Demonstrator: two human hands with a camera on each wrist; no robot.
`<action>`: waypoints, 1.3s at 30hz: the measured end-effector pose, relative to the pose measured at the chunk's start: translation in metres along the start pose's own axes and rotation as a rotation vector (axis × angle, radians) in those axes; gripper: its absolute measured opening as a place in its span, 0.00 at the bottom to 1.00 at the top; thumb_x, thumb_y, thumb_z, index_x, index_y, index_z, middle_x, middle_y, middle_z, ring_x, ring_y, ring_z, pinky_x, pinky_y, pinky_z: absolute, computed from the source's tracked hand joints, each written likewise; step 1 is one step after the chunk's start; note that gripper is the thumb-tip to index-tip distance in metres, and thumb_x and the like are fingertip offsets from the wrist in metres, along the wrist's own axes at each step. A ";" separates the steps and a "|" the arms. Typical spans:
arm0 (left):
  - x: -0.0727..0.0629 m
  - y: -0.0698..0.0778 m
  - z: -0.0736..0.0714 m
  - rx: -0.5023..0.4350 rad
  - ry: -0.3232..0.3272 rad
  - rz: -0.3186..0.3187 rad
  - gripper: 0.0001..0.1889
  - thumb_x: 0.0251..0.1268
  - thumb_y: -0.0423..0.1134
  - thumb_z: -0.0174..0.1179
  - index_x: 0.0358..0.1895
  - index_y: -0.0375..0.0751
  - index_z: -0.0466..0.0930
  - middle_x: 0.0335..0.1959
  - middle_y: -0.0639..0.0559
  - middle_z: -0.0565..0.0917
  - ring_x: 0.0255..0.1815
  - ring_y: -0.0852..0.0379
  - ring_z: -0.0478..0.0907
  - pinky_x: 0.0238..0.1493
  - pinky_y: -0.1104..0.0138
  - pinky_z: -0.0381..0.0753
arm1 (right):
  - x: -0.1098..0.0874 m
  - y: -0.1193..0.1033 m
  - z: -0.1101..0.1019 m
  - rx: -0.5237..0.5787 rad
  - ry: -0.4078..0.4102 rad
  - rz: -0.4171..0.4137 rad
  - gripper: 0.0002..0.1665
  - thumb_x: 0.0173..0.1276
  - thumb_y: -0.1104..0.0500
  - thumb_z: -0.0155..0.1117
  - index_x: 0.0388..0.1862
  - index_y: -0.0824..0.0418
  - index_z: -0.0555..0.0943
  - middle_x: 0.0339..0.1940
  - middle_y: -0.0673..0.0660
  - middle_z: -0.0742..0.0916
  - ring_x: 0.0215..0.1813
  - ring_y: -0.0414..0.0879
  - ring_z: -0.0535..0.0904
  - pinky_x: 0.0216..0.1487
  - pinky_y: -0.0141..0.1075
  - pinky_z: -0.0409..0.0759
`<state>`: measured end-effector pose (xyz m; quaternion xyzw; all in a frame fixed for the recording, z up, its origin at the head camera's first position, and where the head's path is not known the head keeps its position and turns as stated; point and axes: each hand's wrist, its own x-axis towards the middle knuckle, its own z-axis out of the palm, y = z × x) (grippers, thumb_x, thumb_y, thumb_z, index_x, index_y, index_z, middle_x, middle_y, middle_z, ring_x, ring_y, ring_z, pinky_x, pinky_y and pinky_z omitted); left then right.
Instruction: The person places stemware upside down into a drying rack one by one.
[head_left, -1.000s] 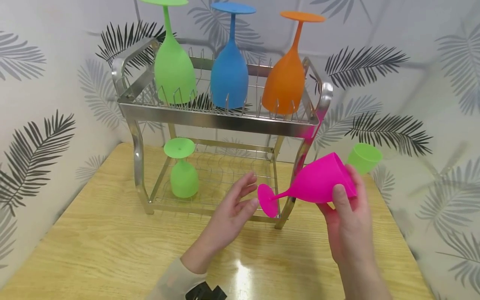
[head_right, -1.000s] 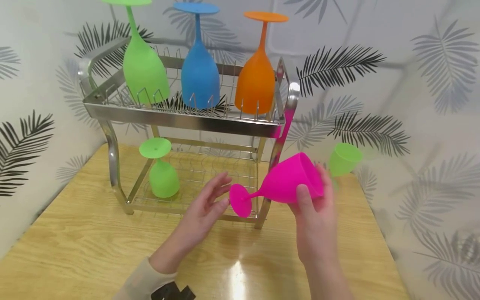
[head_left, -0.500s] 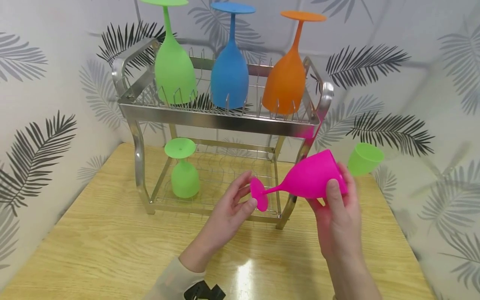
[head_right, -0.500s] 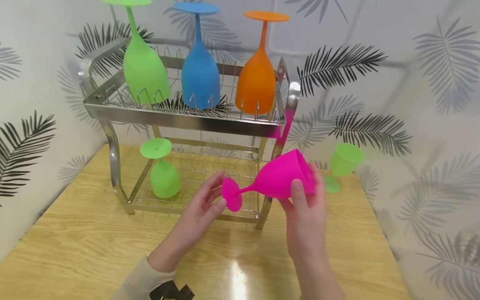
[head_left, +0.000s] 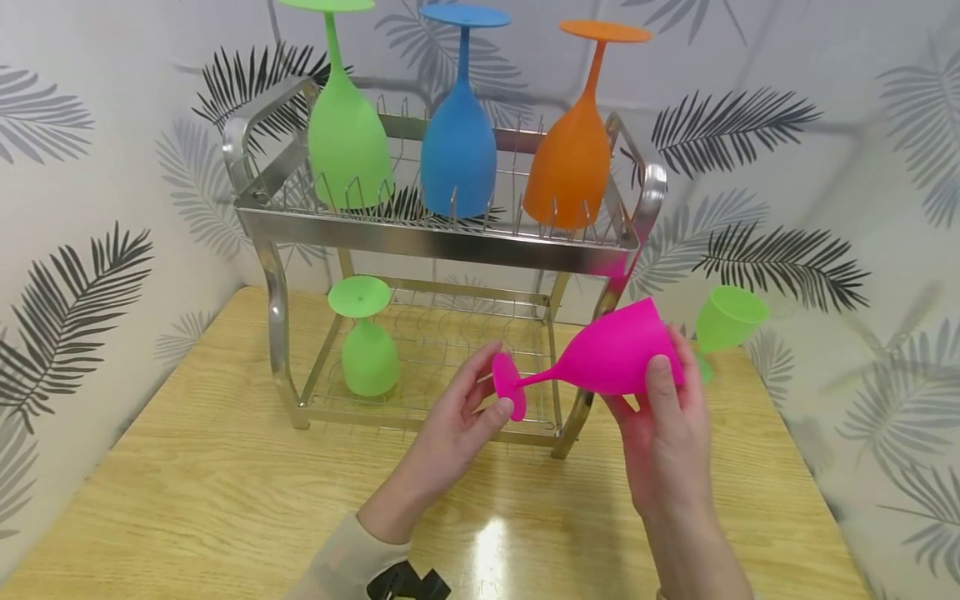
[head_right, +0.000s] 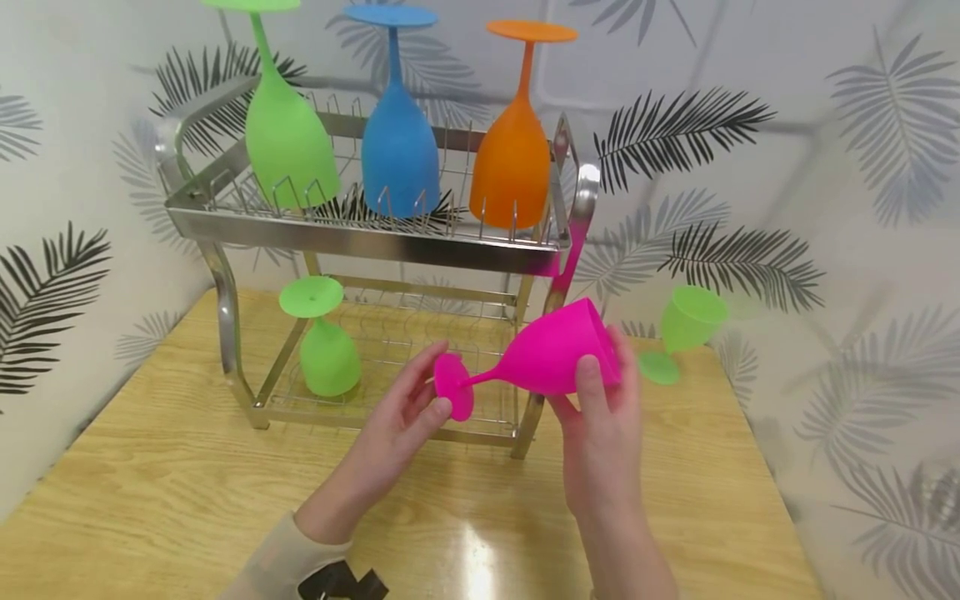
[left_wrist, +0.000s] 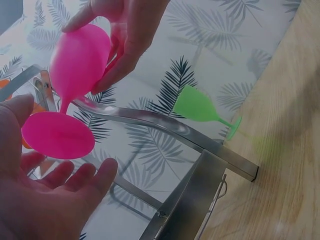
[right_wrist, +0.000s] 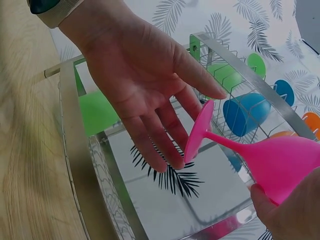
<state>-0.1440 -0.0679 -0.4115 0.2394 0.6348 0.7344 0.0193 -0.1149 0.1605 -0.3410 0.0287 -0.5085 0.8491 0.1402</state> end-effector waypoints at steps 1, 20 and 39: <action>0.000 0.000 0.000 0.000 0.001 -0.002 0.38 0.86 0.44 0.64 0.90 0.50 0.56 0.83 0.47 0.67 0.82 0.46 0.69 0.77 0.58 0.76 | 0.000 0.000 0.000 0.000 -0.001 -0.001 0.36 0.87 0.50 0.62 0.87 0.49 0.63 0.82 0.58 0.70 0.81 0.60 0.67 0.71 0.42 0.84; -0.001 0.001 -0.002 -0.068 0.010 0.006 0.35 0.86 0.37 0.62 0.88 0.53 0.60 0.79 0.45 0.69 0.77 0.44 0.76 0.72 0.57 0.82 | 0.001 0.005 0.002 0.013 -0.014 0.011 0.36 0.86 0.48 0.63 0.86 0.49 0.64 0.81 0.59 0.71 0.81 0.59 0.68 0.70 0.43 0.84; -0.001 0.008 -0.011 -0.110 0.011 0.050 0.32 0.85 0.34 0.61 0.85 0.50 0.63 0.78 0.42 0.69 0.69 0.39 0.81 0.67 0.51 0.86 | 0.001 0.007 -0.002 0.003 -0.079 0.029 0.36 0.87 0.49 0.62 0.87 0.47 0.63 0.82 0.59 0.70 0.82 0.60 0.67 0.71 0.45 0.83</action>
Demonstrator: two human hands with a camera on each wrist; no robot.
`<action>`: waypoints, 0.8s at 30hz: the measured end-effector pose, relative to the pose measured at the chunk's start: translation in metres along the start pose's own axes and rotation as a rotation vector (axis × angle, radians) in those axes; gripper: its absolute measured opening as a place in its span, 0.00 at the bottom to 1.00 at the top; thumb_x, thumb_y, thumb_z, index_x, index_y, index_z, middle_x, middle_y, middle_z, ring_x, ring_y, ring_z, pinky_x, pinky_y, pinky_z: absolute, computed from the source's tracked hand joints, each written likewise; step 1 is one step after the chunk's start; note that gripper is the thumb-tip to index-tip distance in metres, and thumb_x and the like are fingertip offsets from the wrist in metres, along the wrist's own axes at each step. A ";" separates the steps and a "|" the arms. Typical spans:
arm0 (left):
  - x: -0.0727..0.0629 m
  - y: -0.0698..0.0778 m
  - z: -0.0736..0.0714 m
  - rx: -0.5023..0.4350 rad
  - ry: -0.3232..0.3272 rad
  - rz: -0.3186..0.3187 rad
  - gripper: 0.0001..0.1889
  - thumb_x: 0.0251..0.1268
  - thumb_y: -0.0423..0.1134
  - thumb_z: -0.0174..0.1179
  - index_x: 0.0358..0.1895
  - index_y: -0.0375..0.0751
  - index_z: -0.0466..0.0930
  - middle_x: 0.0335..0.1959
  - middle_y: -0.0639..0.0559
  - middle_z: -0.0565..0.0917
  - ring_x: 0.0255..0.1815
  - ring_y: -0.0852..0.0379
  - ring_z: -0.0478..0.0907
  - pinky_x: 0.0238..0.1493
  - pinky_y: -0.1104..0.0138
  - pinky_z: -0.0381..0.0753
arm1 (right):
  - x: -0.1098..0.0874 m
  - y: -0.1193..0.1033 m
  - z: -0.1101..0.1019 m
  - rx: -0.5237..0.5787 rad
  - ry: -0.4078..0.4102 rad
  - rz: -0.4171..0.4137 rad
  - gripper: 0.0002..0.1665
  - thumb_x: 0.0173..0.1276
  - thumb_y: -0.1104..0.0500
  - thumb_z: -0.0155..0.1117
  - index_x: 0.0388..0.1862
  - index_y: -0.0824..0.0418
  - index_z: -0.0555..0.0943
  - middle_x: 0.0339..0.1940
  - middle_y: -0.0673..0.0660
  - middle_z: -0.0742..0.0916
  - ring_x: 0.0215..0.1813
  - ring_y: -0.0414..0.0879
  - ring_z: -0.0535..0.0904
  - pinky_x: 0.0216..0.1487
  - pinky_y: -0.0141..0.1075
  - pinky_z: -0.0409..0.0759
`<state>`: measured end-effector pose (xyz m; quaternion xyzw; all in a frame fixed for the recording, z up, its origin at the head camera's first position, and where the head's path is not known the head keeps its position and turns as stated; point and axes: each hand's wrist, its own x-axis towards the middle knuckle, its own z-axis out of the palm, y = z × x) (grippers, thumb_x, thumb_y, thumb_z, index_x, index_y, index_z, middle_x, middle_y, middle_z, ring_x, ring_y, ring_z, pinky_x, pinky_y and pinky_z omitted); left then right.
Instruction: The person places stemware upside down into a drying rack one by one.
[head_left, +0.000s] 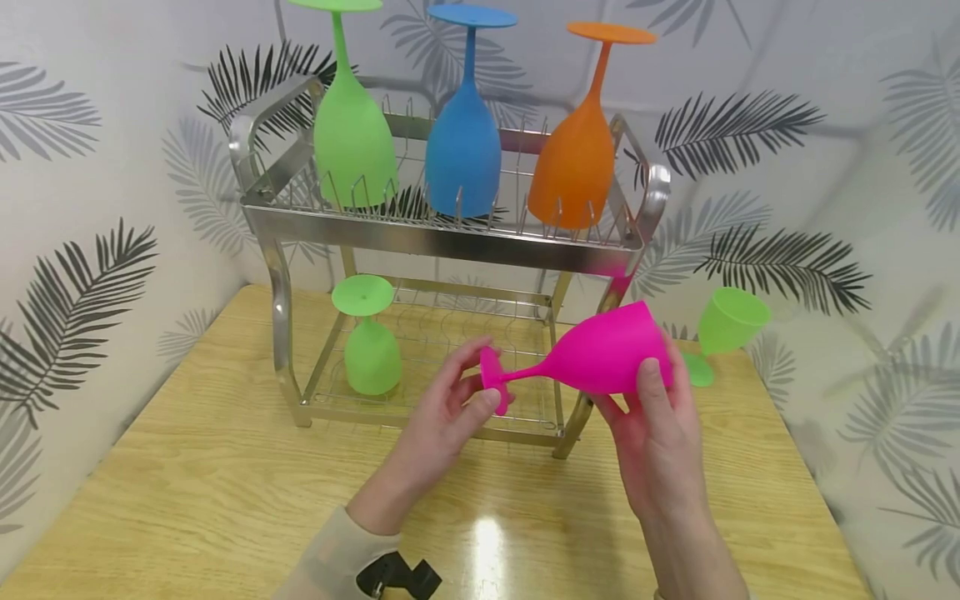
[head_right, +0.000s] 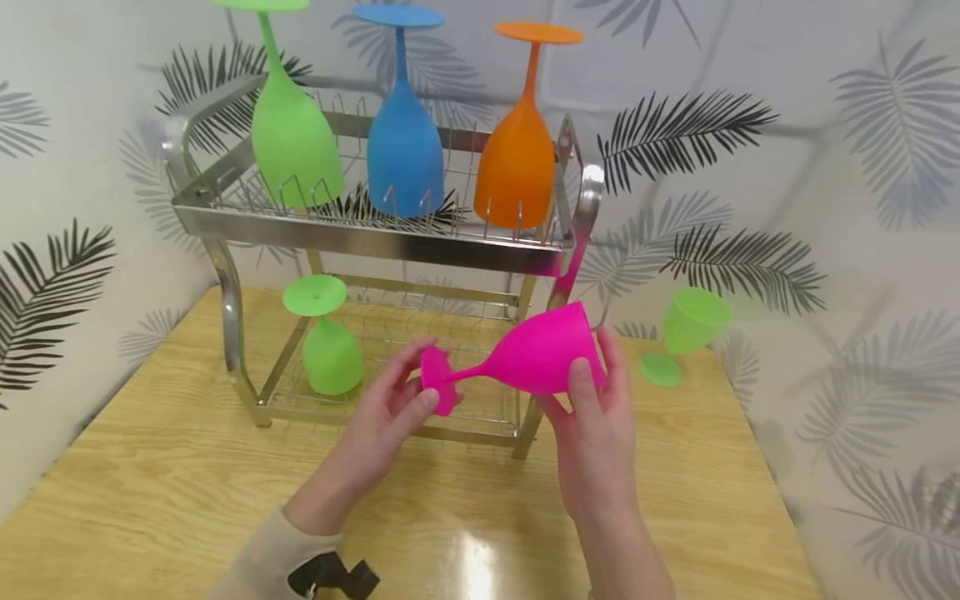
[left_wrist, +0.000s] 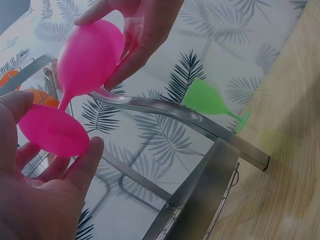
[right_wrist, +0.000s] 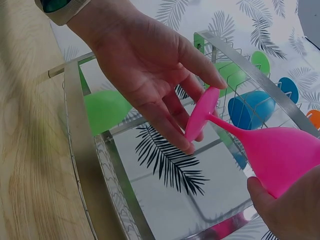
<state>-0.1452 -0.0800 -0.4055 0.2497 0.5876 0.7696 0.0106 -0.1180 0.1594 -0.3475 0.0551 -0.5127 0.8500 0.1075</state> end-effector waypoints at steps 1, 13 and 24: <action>0.000 0.001 -0.001 0.002 0.000 0.000 0.32 0.85 0.34 0.61 0.85 0.50 0.63 0.78 0.42 0.69 0.68 0.39 0.81 0.68 0.51 0.86 | 0.000 0.000 0.000 0.000 -0.002 0.000 0.36 0.87 0.50 0.61 0.88 0.47 0.62 0.82 0.59 0.70 0.82 0.60 0.67 0.72 0.44 0.83; -0.001 0.008 -0.018 0.059 0.032 0.020 0.30 0.84 0.31 0.62 0.83 0.46 0.67 0.77 0.42 0.71 0.66 0.38 0.83 0.68 0.50 0.85 | -0.001 -0.007 -0.006 -0.100 0.011 0.018 0.42 0.87 0.52 0.63 0.91 0.49 0.56 0.83 0.55 0.67 0.83 0.53 0.66 0.82 0.46 0.72; -0.003 0.015 -0.031 0.114 0.057 -0.002 0.33 0.82 0.29 0.62 0.85 0.48 0.66 0.77 0.42 0.71 0.68 0.38 0.80 0.65 0.53 0.88 | -0.002 -0.008 -0.010 -0.308 0.001 -0.127 0.43 0.85 0.66 0.61 0.91 0.53 0.55 0.83 0.55 0.70 0.85 0.51 0.63 0.82 0.37 0.69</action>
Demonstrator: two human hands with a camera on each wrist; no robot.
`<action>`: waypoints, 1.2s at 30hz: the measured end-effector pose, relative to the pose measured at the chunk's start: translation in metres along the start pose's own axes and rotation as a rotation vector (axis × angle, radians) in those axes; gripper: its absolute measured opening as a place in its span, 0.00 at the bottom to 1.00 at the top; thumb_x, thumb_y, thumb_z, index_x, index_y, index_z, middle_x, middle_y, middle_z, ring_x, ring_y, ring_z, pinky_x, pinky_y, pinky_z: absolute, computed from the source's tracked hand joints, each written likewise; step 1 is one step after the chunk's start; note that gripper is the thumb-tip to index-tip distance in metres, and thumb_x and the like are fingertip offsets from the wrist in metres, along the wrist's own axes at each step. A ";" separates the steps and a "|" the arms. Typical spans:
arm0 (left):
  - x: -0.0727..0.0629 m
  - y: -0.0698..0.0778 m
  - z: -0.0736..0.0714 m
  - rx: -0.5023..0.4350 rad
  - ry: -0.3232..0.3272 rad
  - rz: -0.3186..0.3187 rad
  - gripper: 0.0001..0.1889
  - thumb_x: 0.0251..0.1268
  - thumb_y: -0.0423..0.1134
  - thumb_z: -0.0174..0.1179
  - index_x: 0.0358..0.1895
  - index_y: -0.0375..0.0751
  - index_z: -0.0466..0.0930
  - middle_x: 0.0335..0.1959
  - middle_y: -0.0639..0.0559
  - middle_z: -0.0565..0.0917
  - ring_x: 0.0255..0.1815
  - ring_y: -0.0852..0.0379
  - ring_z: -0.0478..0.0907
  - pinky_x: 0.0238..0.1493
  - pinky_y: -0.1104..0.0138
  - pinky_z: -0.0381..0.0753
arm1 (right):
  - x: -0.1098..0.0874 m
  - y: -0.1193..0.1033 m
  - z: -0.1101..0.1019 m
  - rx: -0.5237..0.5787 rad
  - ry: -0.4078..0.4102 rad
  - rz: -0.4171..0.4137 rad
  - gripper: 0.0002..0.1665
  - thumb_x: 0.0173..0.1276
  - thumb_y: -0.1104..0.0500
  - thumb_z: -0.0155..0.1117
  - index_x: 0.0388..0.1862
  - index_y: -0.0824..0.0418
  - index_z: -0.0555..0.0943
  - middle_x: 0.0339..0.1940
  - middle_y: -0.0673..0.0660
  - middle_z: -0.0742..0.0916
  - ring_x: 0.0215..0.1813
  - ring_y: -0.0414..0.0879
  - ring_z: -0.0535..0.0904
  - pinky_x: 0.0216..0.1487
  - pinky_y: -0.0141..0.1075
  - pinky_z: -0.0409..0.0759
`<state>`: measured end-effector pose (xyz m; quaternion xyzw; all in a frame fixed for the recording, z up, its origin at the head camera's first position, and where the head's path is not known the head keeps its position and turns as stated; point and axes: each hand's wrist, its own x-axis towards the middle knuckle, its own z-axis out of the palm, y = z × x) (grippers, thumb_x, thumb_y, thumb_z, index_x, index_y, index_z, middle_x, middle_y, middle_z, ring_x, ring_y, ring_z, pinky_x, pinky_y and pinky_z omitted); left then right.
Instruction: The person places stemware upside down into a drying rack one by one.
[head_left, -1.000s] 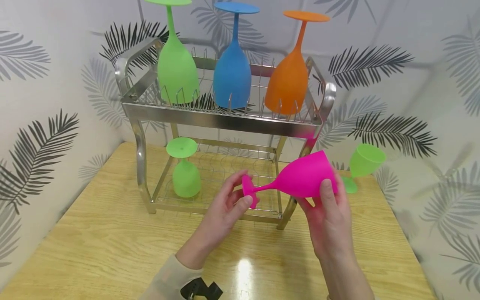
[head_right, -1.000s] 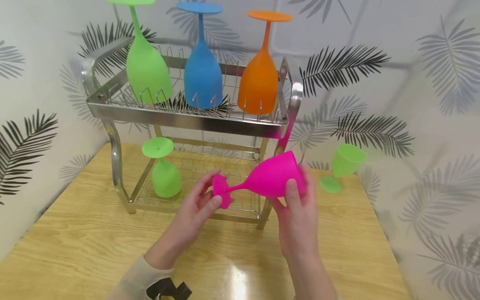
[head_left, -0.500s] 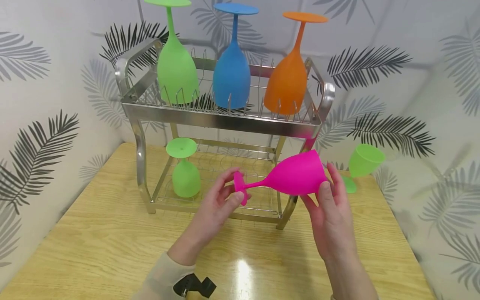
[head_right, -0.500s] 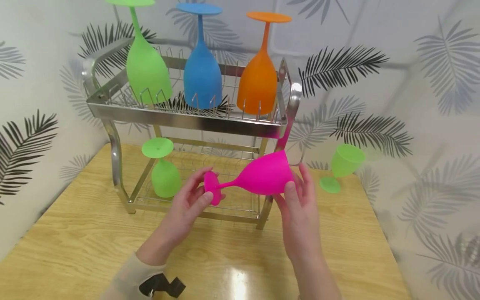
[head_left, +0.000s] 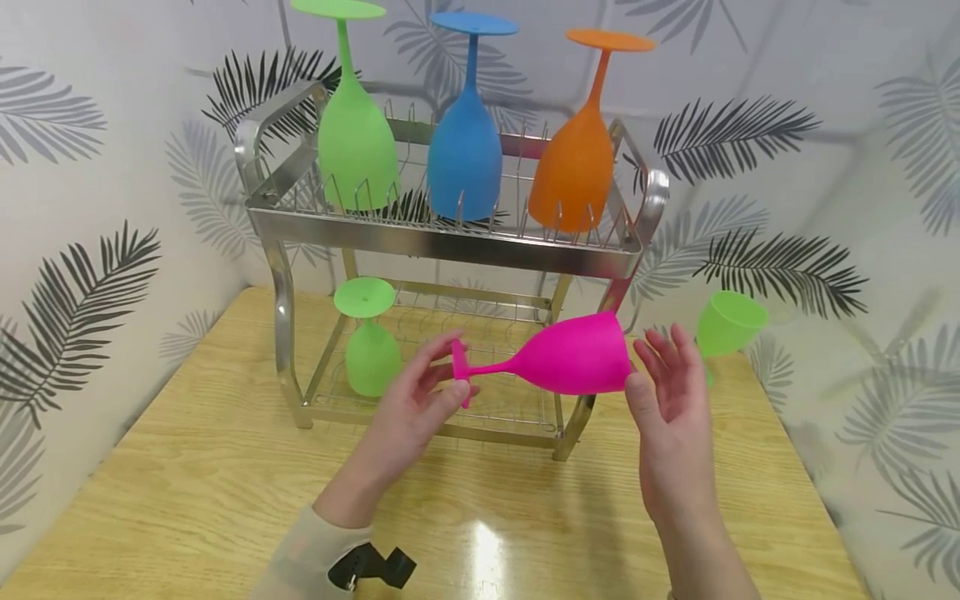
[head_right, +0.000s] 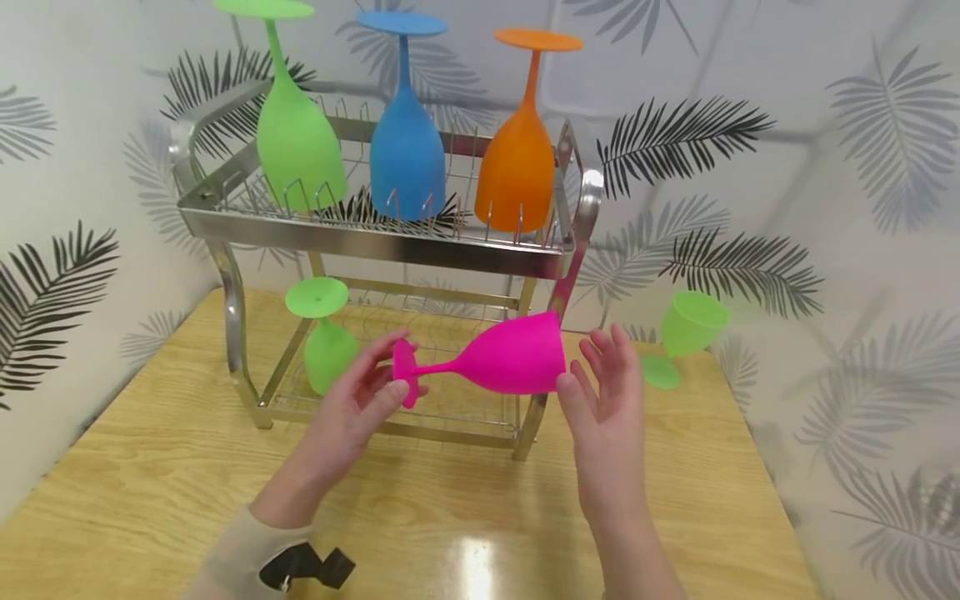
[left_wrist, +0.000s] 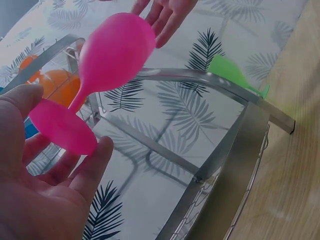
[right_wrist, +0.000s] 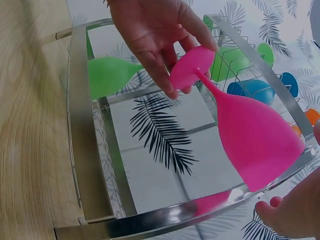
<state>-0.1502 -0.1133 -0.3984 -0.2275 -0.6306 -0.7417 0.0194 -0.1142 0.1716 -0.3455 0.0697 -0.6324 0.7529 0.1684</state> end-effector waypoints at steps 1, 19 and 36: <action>0.000 0.001 -0.002 0.012 0.002 -0.004 0.33 0.82 0.29 0.62 0.85 0.48 0.66 0.77 0.42 0.70 0.68 0.38 0.80 0.64 0.54 0.88 | 0.000 0.000 0.000 -0.023 0.005 -0.016 0.44 0.84 0.67 0.62 0.91 0.53 0.55 0.83 0.54 0.70 0.85 0.51 0.64 0.82 0.36 0.69; -0.005 0.007 -0.023 0.215 0.062 -0.102 0.34 0.80 0.32 0.68 0.84 0.52 0.69 0.77 0.45 0.72 0.74 0.41 0.77 0.65 0.61 0.87 | -0.003 0.012 0.002 -0.416 -0.122 -0.300 0.57 0.69 0.77 0.76 0.91 0.54 0.61 0.83 0.50 0.70 0.87 0.52 0.63 0.86 0.38 0.62; -0.008 0.023 -0.034 0.451 0.050 -0.077 0.35 0.78 0.38 0.73 0.84 0.51 0.71 0.75 0.48 0.75 0.72 0.44 0.79 0.68 0.62 0.84 | 0.010 0.020 0.027 -0.787 -0.322 -0.455 0.55 0.63 0.62 0.88 0.86 0.53 0.71 0.82 0.57 0.74 0.82 0.58 0.69 0.69 0.65 0.83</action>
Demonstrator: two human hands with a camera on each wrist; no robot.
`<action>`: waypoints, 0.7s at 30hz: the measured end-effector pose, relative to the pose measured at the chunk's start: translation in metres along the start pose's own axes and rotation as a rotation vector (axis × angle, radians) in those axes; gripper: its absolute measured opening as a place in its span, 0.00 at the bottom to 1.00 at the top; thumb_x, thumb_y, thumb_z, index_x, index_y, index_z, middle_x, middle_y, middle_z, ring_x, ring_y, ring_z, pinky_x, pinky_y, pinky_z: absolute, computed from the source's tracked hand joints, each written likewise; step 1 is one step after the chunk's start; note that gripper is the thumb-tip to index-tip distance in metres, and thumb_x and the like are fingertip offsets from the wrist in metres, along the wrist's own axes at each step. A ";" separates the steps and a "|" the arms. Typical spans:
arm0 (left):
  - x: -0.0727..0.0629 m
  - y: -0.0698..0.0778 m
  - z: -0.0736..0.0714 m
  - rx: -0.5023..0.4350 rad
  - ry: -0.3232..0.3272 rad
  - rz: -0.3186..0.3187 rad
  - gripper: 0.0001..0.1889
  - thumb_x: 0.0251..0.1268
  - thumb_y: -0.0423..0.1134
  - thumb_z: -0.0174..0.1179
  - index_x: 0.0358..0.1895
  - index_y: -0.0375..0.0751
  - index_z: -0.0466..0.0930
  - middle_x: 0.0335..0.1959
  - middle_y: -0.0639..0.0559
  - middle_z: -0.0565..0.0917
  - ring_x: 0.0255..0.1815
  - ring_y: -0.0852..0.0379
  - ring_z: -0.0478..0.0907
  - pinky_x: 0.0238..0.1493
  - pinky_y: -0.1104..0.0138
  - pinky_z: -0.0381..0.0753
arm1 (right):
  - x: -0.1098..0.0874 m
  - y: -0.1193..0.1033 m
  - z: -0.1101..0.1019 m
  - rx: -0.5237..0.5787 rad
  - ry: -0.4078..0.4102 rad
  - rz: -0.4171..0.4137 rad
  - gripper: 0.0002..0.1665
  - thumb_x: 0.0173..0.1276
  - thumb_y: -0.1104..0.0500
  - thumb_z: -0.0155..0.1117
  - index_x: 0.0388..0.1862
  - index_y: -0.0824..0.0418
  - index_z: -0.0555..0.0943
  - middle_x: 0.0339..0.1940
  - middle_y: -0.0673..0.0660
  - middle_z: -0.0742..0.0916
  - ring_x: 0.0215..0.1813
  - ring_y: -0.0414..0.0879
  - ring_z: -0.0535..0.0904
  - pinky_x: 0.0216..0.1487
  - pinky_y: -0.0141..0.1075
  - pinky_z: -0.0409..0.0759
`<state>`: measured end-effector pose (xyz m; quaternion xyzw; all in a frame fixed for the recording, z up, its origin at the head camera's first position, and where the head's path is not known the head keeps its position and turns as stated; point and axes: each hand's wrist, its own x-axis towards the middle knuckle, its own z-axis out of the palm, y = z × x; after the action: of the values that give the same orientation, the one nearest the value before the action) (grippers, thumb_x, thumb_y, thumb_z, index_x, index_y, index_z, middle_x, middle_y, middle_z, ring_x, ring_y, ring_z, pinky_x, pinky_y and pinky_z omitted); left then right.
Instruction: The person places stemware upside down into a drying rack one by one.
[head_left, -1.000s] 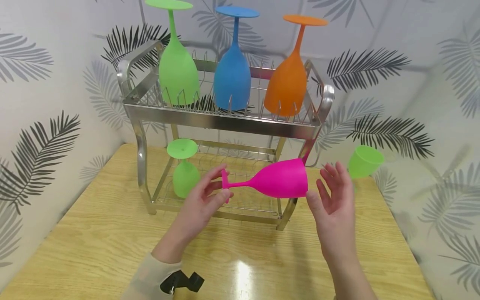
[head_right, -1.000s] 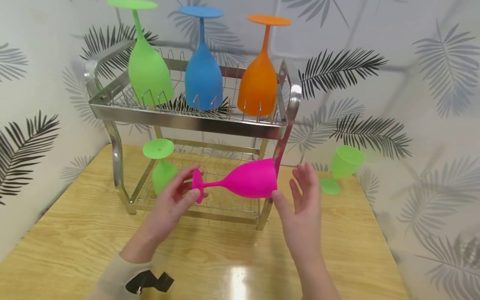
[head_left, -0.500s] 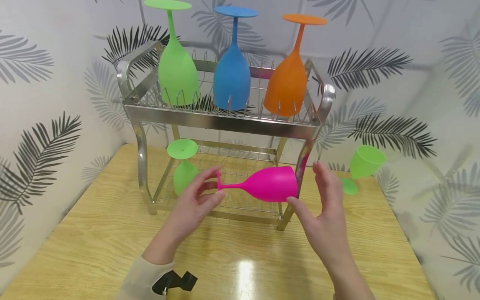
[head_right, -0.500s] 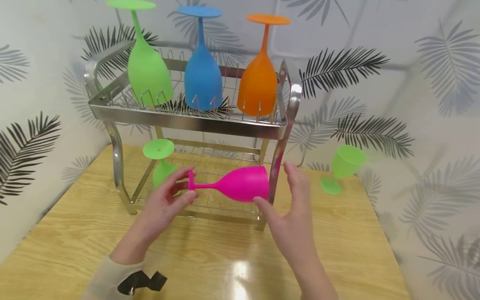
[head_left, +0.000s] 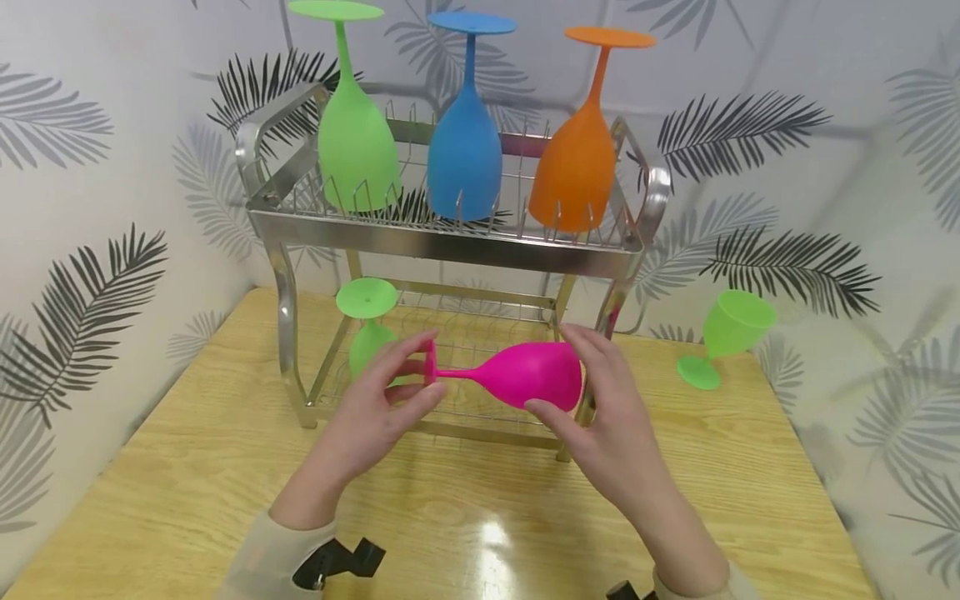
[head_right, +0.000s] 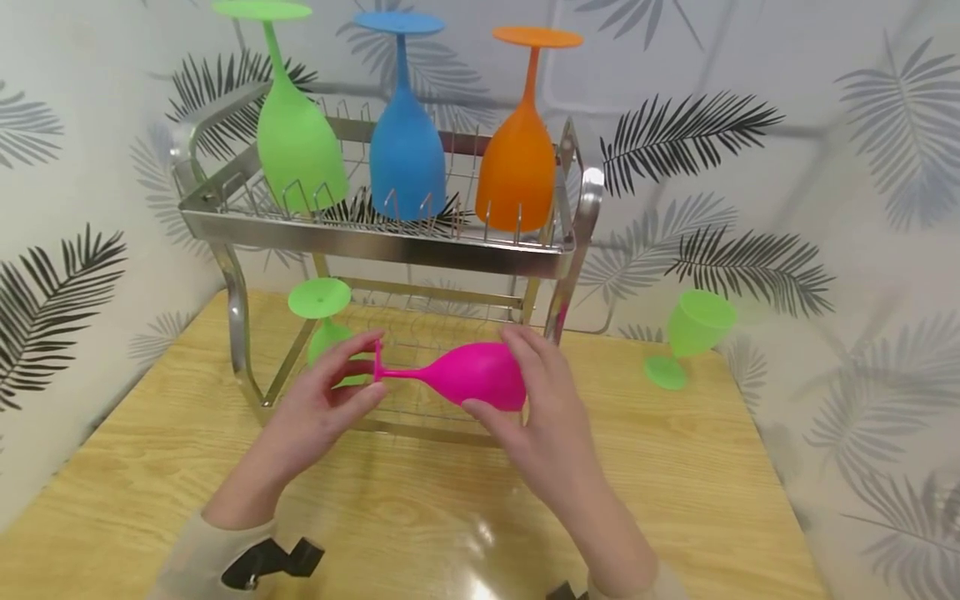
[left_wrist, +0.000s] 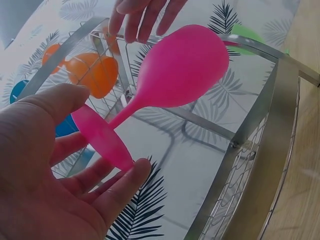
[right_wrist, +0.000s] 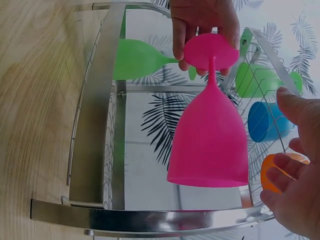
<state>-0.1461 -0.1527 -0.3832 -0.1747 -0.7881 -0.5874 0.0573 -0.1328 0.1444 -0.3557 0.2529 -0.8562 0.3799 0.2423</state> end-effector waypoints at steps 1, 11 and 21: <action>0.000 0.000 -0.001 0.015 0.001 -0.001 0.35 0.77 0.38 0.73 0.84 0.51 0.71 0.75 0.48 0.75 0.72 0.44 0.79 0.69 0.60 0.84 | 0.002 0.000 0.002 -0.015 -0.016 -0.006 0.54 0.63 0.61 0.89 0.85 0.54 0.71 0.82 0.57 0.75 0.81 0.58 0.70 0.67 0.64 0.84; -0.001 0.001 -0.006 0.075 0.000 0.007 0.36 0.77 0.41 0.73 0.84 0.49 0.71 0.73 0.47 0.77 0.71 0.44 0.79 0.69 0.52 0.85 | 0.015 0.005 0.021 -0.124 -0.127 -0.080 0.53 0.64 0.52 0.89 0.84 0.54 0.73 0.81 0.58 0.76 0.77 0.59 0.73 0.59 0.56 0.90; -0.002 0.001 -0.008 0.112 0.000 -0.008 0.35 0.78 0.41 0.72 0.83 0.49 0.71 0.72 0.46 0.76 0.71 0.42 0.79 0.68 0.51 0.86 | 0.023 0.011 0.033 -0.215 -0.140 -0.241 0.52 0.58 0.51 0.92 0.79 0.60 0.77 0.75 0.62 0.80 0.76 0.62 0.74 0.67 0.59 0.86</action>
<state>-0.1446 -0.1608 -0.3802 -0.1683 -0.8205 -0.5426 0.0646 -0.1641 0.1194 -0.3676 0.3521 -0.8701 0.2360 0.2515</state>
